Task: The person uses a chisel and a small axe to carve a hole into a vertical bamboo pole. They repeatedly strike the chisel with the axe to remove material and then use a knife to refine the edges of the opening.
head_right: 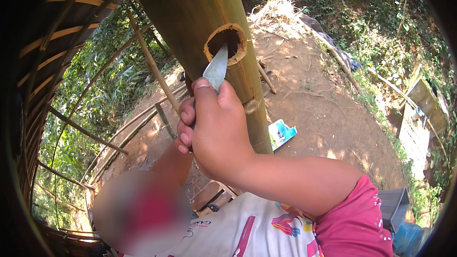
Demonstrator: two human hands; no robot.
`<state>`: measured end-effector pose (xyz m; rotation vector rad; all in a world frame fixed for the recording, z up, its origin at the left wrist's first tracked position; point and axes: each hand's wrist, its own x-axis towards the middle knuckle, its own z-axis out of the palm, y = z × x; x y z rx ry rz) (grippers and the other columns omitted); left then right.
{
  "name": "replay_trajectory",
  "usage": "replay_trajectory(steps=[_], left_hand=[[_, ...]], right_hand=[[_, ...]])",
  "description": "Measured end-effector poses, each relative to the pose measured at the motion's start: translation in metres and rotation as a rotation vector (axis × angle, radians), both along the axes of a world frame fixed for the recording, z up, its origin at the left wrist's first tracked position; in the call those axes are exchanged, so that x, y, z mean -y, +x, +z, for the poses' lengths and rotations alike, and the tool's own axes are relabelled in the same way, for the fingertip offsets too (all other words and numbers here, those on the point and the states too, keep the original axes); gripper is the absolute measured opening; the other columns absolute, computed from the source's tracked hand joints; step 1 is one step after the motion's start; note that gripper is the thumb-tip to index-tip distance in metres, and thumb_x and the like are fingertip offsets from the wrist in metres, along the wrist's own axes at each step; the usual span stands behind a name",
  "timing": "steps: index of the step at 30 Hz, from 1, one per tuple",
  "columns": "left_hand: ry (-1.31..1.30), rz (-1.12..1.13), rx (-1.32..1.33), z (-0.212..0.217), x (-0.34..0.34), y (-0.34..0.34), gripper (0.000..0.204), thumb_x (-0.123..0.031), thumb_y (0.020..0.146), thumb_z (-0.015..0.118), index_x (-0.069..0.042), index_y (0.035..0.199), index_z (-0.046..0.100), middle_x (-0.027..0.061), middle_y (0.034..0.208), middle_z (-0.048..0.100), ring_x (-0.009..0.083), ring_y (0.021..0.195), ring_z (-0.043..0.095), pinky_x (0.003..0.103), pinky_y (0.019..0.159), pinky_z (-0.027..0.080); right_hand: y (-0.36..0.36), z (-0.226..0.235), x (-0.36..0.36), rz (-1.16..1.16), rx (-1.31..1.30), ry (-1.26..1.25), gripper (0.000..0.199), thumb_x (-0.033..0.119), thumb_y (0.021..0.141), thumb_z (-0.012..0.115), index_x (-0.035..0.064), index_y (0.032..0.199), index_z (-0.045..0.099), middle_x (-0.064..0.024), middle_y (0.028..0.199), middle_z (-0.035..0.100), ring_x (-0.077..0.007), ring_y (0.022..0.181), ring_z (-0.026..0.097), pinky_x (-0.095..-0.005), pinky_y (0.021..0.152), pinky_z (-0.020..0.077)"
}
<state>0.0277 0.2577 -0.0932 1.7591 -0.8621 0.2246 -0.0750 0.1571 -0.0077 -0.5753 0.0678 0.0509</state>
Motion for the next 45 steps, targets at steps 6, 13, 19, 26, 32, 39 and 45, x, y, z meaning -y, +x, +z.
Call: replay_trajectory(steps=[6, 13, 19, 26, 32, 39, 45], left_hand=[[-0.014, 0.001, 0.023, -0.009, 0.003, 0.011, 0.117, -0.026, 0.073, 0.089, -0.003, 0.152, 0.006, 0.0185, 0.143, 0.039, 0.0296, 0.131, 0.049, 0.04, 0.108, 0.043], [0.009, -0.051, 0.01, -0.001, -0.006, -0.005, 0.119, -0.025, 0.072, 0.089, -0.003, 0.153, 0.005, 0.0188, 0.144, 0.039, 0.0298, 0.131, 0.049, 0.04, 0.108, 0.043], [-0.003, -0.058, 0.025, -0.006, -0.009, -0.004, 0.12, -0.025, 0.071, 0.089, -0.004, 0.153, 0.004, 0.0191, 0.144, 0.038, 0.0299, 0.131, 0.049, 0.04, 0.108, 0.043], [-0.015, -0.059, 0.044, -0.009, -0.007, -0.001, 0.122, -0.024, 0.07, 0.09, -0.004, 0.153, 0.003, 0.0194, 0.145, 0.038, 0.0301, 0.132, 0.048, 0.04, 0.108, 0.043], [-0.021, -0.061, 0.057, -0.012, -0.005, 0.0, 0.123, -0.024, 0.07, 0.09, -0.004, 0.154, 0.002, 0.0196, 0.145, 0.037, 0.0302, 0.132, 0.048, 0.04, 0.108, 0.043], [-0.023, -0.064, 0.065, -0.005, -0.005, 0.008, 0.125, -0.023, 0.069, 0.091, -0.004, 0.154, 0.001, 0.0199, 0.146, 0.037, 0.0303, 0.133, 0.048, 0.04, 0.109, 0.043], [-0.009, -0.085, 0.043, -0.003, -0.004, 0.004, 0.126, -0.023, 0.068, 0.091, -0.004, 0.154, 0.0, 0.0202, 0.147, 0.037, 0.0305, 0.133, 0.047, 0.04, 0.109, 0.042]], right_hand=[[0.002, -0.012, -0.001, 0.023, 0.074, -0.019, 0.019, 0.03, 0.105, 0.048, 0.0128, 0.111, 0.043, -0.0025, 0.071, 0.045, -0.0116, 0.047, 0.041, -0.0303, 0.043, 0.0366], [-0.005, -0.013, -0.013, -0.016, 0.075, 0.018, 0.015, 0.028, 0.105, 0.046, 0.0141, 0.109, 0.042, -0.0016, 0.072, 0.044, -0.0111, 0.047, 0.04, -0.0305, 0.043, 0.0362], [-0.005, -0.007, -0.032, -0.082, 0.086, 0.197, 0.014, 0.027, 0.105, 0.045, 0.0144, 0.109, 0.044, -0.0006, 0.072, 0.044, -0.0109, 0.048, 0.04, -0.0302, 0.045, 0.0365], [-0.001, -0.007, -0.04, -0.118, 0.131, 0.299, 0.013, 0.027, 0.105, 0.044, 0.015, 0.109, 0.044, 0.0001, 0.073, 0.043, -0.0104, 0.05, 0.04, -0.0298, 0.046, 0.0361], [0.006, 0.003, -0.043, -0.138, 0.162, 0.388, 0.011, 0.027, 0.105, 0.044, 0.0159, 0.108, 0.045, 0.0014, 0.073, 0.043, -0.0086, 0.051, 0.039, -0.0284, 0.046, 0.0354], [0.014, -0.002, -0.026, -0.114, 0.23, 0.314, 0.017, 0.03, 0.107, 0.044, 0.014, 0.112, 0.046, 0.0, 0.074, 0.045, -0.0091, 0.051, 0.042, -0.0278, 0.046, 0.0382], [-0.004, -0.022, -0.021, -0.099, 0.132, 0.141, 0.018, 0.029, 0.107, 0.043, 0.0122, 0.113, 0.043, -0.0027, 0.074, 0.046, -0.0124, 0.051, 0.043, -0.0304, 0.047, 0.0389]])
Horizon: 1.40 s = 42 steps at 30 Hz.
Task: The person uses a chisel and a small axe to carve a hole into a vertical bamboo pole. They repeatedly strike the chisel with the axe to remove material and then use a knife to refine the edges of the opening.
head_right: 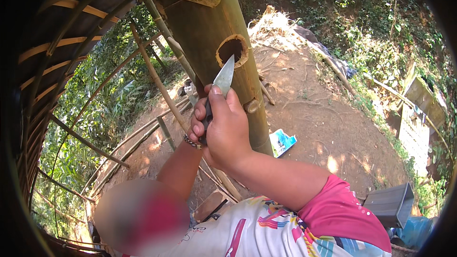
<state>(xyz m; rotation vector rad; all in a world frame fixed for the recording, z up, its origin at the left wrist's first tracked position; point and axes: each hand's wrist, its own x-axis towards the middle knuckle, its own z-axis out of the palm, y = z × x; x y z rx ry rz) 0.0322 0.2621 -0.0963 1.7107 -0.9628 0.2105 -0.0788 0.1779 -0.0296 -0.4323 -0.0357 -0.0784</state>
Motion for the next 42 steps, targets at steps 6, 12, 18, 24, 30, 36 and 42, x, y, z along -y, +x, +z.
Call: replay_trajectory(steps=[6, 12, 18, 24, 30, 36, 42], left_hand=[[0.002, 0.024, 0.005, 0.0, -0.005, -0.004, 0.128, -0.022, 0.067, 0.091, -0.005, 0.155, -0.001, 0.0204, 0.147, 0.036, 0.0306, 0.134, 0.047, 0.04, 0.109, 0.042], [-0.011, 0.034, 0.03, -0.005, -0.001, -0.003, 0.129, -0.022, 0.067, 0.092, -0.005, 0.155, -0.002, 0.0207, 0.148, 0.036, 0.0307, 0.134, 0.047, 0.04, 0.109, 0.042], [-0.029, 0.059, 0.059, -0.007, 0.002, 0.004, 0.131, -0.021, 0.066, 0.092, -0.005, 0.155, -0.003, 0.021, 0.148, 0.035, 0.0308, 0.135, 0.046, 0.04, 0.109, 0.042], [-0.028, 0.05, 0.053, -0.001, -0.003, -0.001, 0.132, -0.021, 0.065, 0.092, -0.005, 0.155, -0.003, 0.0212, 0.149, 0.035, 0.031, 0.135, 0.046, 0.04, 0.11, 0.042], [-0.075, 0.036, 0.129, -0.001, 0.01, 0.008, 0.134, -0.02, 0.065, 0.093, -0.005, 0.156, -0.004, 0.0215, 0.15, 0.034, 0.0311, 0.135, 0.046, 0.041, 0.11, 0.042], [-0.062, 0.08, -0.006, -0.021, 0.006, 0.023, 0.128, -0.022, 0.069, 0.089, -0.004, 0.156, -0.003, 0.0225, 0.149, 0.036, 0.0312, 0.135, 0.047, 0.041, 0.109, 0.043], [-0.133, 0.067, -0.058, -0.013, 0.012, 0.02, 0.122, -0.022, 0.07, 0.085, -0.004, 0.155, 0.001, 0.0207, 0.146, 0.039, 0.0303, 0.134, 0.048, 0.041, 0.11, 0.043]], right_hand=[[0.003, 0.014, -0.008, 0.019, -0.037, 0.027, 0.016, 0.028, 0.106, 0.044, 0.0144, 0.114, 0.042, -0.0014, 0.075, 0.045, -0.0118, 0.051, 0.043, -0.0308, 0.048, 0.0386], [0.006, 0.023, -0.017, -0.046, -0.034, 0.108, 0.013, 0.027, 0.105, 0.043, 0.0155, 0.111, 0.042, 0.0003, 0.075, 0.044, -0.0106, 0.052, 0.041, -0.03, 0.048, 0.0374], [0.015, 0.035, -0.011, -0.019, -0.022, 0.181, 0.011, 0.027, 0.105, 0.044, 0.0164, 0.107, 0.044, 0.0014, 0.075, 0.043, -0.0093, 0.052, 0.039, -0.0279, 0.048, 0.036], [-0.016, 0.017, -0.012, 0.114, 0.028, 0.134, 0.018, 0.033, 0.108, 0.042, 0.0157, 0.108, 0.046, -0.0002, 0.074, 0.045, -0.0095, 0.051, 0.041, -0.0272, 0.048, 0.0376], [-0.029, -0.02, 0.013, 0.089, 0.015, -0.113, 0.022, 0.028, 0.108, 0.038, 0.0122, 0.122, 0.044, -0.0053, 0.075, 0.051, -0.0127, 0.05, 0.047, -0.0303, 0.048, 0.0435], [-0.024, -0.012, 0.052, -0.003, 0.114, -0.472, 0.03, 0.012, 0.103, 0.044, 0.0015, 0.129, 0.036, -0.0169, 0.093, 0.065, -0.0193, 0.06, 0.067, -0.0302, 0.053, 0.0566], [-0.019, 0.025, 0.056, 0.031, 0.028, -0.659, 0.025, 0.01, 0.101, 0.045, 0.0003, 0.122, 0.037, -0.0124, 0.093, 0.064, -0.0203, 0.058, 0.067, -0.0314, 0.05, 0.0563]])
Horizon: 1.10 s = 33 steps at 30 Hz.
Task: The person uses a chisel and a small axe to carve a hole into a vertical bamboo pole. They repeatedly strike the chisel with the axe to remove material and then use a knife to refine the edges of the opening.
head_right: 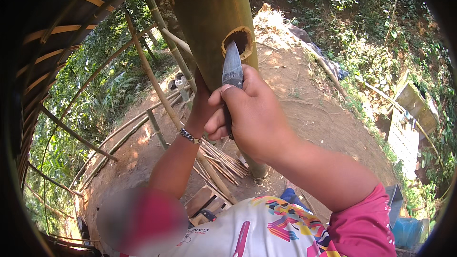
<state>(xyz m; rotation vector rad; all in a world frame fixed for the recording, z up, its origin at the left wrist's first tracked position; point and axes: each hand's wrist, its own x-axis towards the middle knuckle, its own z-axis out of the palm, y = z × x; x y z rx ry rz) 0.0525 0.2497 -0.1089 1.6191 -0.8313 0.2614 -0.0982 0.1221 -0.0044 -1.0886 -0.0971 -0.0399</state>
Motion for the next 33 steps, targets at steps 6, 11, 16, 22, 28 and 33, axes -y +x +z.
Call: replay_trajectory(steps=[6, 11, 16, 22, 28, 33], left_hand=[[-0.045, -0.127, 0.025, -0.01, -0.003, 0.015, 0.13, -0.024, 0.061, 0.091, -0.005, 0.155, 0.003, 0.0193, 0.147, 0.04, 0.0303, 0.135, 0.047, 0.042, 0.112, 0.041], [-0.08, -0.185, 0.045, -0.019, -0.004, 0.028, 0.138, -0.025, 0.054, 0.096, -0.005, 0.155, 0.005, 0.0181, 0.148, 0.04, 0.0303, 0.136, 0.045, 0.042, 0.114, 0.039], [-0.051, -0.131, 0.088, -0.019, -0.002, 0.025, 0.14, -0.027, 0.053, 0.097, -0.005, 0.155, 0.004, 0.0208, 0.15, 0.036, 0.0327, 0.139, 0.042, 0.044, 0.115, 0.037], [-0.04, -0.093, 0.188, -0.015, -0.002, 0.026, 0.137, -0.026, 0.056, 0.095, -0.005, 0.156, 0.004, 0.023, 0.149, 0.035, 0.0358, 0.138, 0.041, 0.045, 0.114, 0.037], [-0.122, -0.179, 0.155, -0.018, -0.002, 0.025, 0.135, -0.027, 0.056, 0.095, -0.006, 0.156, 0.006, 0.0235, 0.147, 0.037, 0.0365, 0.137, 0.042, 0.047, 0.113, 0.038], [-0.07, -0.135, 0.135, -0.016, -0.007, 0.021, 0.134, -0.027, 0.058, 0.094, -0.005, 0.156, 0.006, 0.0231, 0.147, 0.038, 0.0354, 0.136, 0.045, 0.047, 0.112, 0.04]], right_hand=[[-0.005, 0.031, -0.009, 0.019, -0.081, -0.231, 0.025, 0.009, 0.099, 0.048, -0.0011, 0.12, 0.041, -0.0113, 0.088, 0.061, -0.0223, 0.056, 0.065, -0.0365, 0.052, 0.056], [-0.006, 0.049, -0.022, -0.038, -0.176, -0.463, 0.014, 0.011, 0.097, 0.045, -0.0015, 0.102, 0.043, -0.0132, 0.071, 0.06, -0.0214, 0.053, 0.062, -0.0354, 0.05, 0.052], [-0.003, 0.055, -0.04, -0.162, -0.21, -0.595, 0.013, 0.011, 0.096, 0.047, 0.0003, 0.099, 0.04, -0.0117, 0.07, 0.055, -0.0211, 0.045, 0.056, -0.035, 0.04, 0.0453], [0.01, 0.056, -0.044, -0.207, -0.24, -0.611, 0.017, 0.009, 0.094, 0.047, 0.0017, 0.107, 0.038, -0.0109, 0.07, 0.053, -0.02, 0.046, 0.056, -0.0347, 0.04, 0.0458], [0.014, 0.066, -0.052, -0.312, -0.361, -0.833, 0.014, 0.009, 0.093, 0.047, 0.0006, 0.102, 0.041, -0.0105, 0.066, 0.054, -0.0199, 0.048, 0.058, -0.0338, 0.041, 0.0454], [0.015, 0.064, -0.047, -0.317, -0.364, -1.044, 0.024, 0.011, 0.093, 0.045, -0.0121, 0.093, 0.049, -0.0186, 0.068, 0.065, -0.0254, 0.059, 0.067, -0.0384, 0.053, 0.0525]])
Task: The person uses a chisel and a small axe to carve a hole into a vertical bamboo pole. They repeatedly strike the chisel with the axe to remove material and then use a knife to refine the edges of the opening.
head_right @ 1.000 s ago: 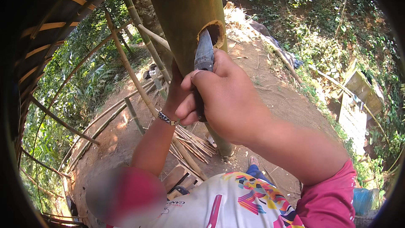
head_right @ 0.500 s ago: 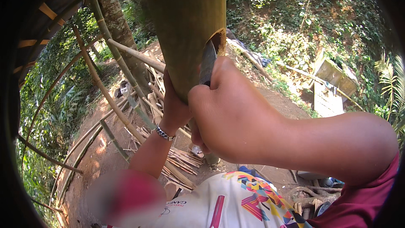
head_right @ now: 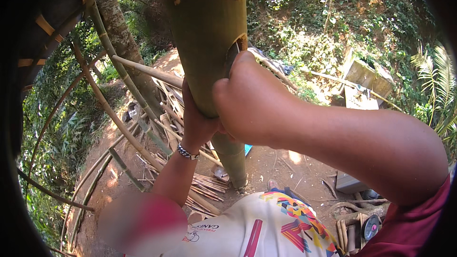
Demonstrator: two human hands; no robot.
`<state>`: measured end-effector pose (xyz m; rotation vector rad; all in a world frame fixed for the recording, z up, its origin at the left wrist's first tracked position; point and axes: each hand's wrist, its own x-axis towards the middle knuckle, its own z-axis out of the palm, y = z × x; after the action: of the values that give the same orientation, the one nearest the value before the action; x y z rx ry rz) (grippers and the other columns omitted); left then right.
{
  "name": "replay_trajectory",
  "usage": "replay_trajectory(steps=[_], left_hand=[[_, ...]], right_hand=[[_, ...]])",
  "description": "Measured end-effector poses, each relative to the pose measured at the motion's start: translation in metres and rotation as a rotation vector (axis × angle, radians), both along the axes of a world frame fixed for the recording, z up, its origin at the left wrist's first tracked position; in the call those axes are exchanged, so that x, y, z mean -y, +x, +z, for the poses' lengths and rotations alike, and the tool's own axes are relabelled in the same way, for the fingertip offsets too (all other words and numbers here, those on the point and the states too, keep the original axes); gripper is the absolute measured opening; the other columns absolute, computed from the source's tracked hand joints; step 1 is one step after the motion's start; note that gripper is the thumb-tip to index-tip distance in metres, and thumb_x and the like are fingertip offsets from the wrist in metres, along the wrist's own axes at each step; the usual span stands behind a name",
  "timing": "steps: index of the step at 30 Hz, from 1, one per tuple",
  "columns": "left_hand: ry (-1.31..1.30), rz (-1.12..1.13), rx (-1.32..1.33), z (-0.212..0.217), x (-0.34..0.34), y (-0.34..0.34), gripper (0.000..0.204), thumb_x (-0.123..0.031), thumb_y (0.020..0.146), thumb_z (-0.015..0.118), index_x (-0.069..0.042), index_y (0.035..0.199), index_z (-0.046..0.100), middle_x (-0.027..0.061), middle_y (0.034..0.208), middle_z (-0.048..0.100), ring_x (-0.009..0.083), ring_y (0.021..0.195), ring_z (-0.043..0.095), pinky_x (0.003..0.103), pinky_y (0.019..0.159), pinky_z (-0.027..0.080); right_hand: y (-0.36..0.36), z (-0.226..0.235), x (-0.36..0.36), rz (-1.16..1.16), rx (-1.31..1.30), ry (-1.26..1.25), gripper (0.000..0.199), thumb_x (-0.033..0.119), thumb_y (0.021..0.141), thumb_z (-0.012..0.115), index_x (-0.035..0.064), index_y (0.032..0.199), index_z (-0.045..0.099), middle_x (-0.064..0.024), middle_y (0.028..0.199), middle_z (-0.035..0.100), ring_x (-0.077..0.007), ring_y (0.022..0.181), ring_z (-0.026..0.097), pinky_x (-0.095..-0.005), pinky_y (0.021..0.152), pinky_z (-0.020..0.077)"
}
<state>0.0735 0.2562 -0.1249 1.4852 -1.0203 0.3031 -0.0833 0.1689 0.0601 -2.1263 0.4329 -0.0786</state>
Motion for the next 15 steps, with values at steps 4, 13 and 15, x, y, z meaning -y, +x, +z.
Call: replay_trajectory(steps=[4, 13, 15], left_hand=[[-0.026, -0.029, -0.021, -0.003, 0.002, 0.002, 0.133, -0.026, 0.058, 0.095, -0.005, 0.156, 0.006, 0.0215, 0.148, 0.039, 0.033, 0.135, 0.045, 0.046, 0.112, 0.04], [-0.051, -0.101, -0.109, -0.011, 0.007, 0.002, 0.13, -0.026, 0.059, 0.096, -0.005, 0.155, 0.011, 0.018, 0.146, 0.04, 0.0295, 0.133, 0.046, 0.043, 0.111, 0.042], [-0.019, -0.055, -0.094, -0.011, 0.003, 0.001, 0.129, -0.026, 0.06, 0.096, -0.005, 0.156, 0.011, 0.0175, 0.148, 0.039, 0.0286, 0.135, 0.045, 0.043, 0.111, 0.041]], right_hand=[[-0.009, -0.025, 0.029, 0.132, -0.031, -0.147, 0.027, 0.013, 0.096, 0.047, -0.0108, 0.107, 0.045, -0.0255, 0.083, 0.067, -0.0307, 0.067, 0.07, -0.0431, 0.057, 0.0529], [-0.05, -0.04, 0.067, 0.207, 0.088, 0.253, 0.027, 0.012, 0.104, 0.044, -0.0002, 0.125, 0.033, -0.0064, 0.081, 0.055, -0.0147, 0.055, 0.059, -0.0294, 0.049, 0.0491], [-0.049, -0.054, 0.08, 0.242, 0.142, 0.356, 0.04, 0.014, 0.104, 0.045, -0.0004, 0.138, 0.03, -0.0076, 0.085, 0.057, -0.0136, 0.055, 0.058, -0.0281, 0.048, 0.0477]])
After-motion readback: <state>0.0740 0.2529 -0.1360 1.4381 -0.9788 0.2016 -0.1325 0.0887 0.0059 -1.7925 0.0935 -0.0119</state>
